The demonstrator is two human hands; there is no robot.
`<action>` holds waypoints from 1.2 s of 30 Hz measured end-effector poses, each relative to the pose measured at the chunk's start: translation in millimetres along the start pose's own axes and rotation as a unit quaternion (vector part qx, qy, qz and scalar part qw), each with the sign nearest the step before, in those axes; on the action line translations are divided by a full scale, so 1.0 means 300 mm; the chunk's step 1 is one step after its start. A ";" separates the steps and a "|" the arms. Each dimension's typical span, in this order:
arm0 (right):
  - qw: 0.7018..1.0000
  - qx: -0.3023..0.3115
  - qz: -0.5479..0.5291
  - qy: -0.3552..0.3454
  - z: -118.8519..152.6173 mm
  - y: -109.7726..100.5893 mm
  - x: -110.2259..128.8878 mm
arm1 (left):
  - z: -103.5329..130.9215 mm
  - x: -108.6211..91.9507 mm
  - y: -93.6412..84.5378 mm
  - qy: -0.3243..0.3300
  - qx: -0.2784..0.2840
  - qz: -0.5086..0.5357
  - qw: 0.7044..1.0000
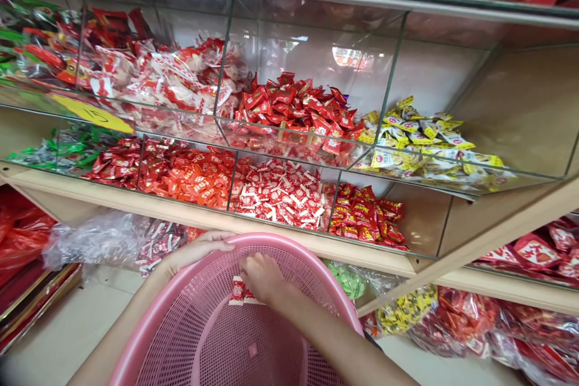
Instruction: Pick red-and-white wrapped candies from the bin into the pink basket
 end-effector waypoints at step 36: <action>0.939 -0.244 0.056 0.236 -0.113 -0.396 -0.158 | 0.003 0.008 -0.007 0.009 0.016 -0.004 1.000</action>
Point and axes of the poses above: each hand's wrist, its own z-axis away from the middle knuckle, its own y-axis out of the palm, x = y × z, the point moved 2 cm from there along -z, towards the middle knuckle, and after that the axes turned 9 degrees about -x, right-handed, at the moved point
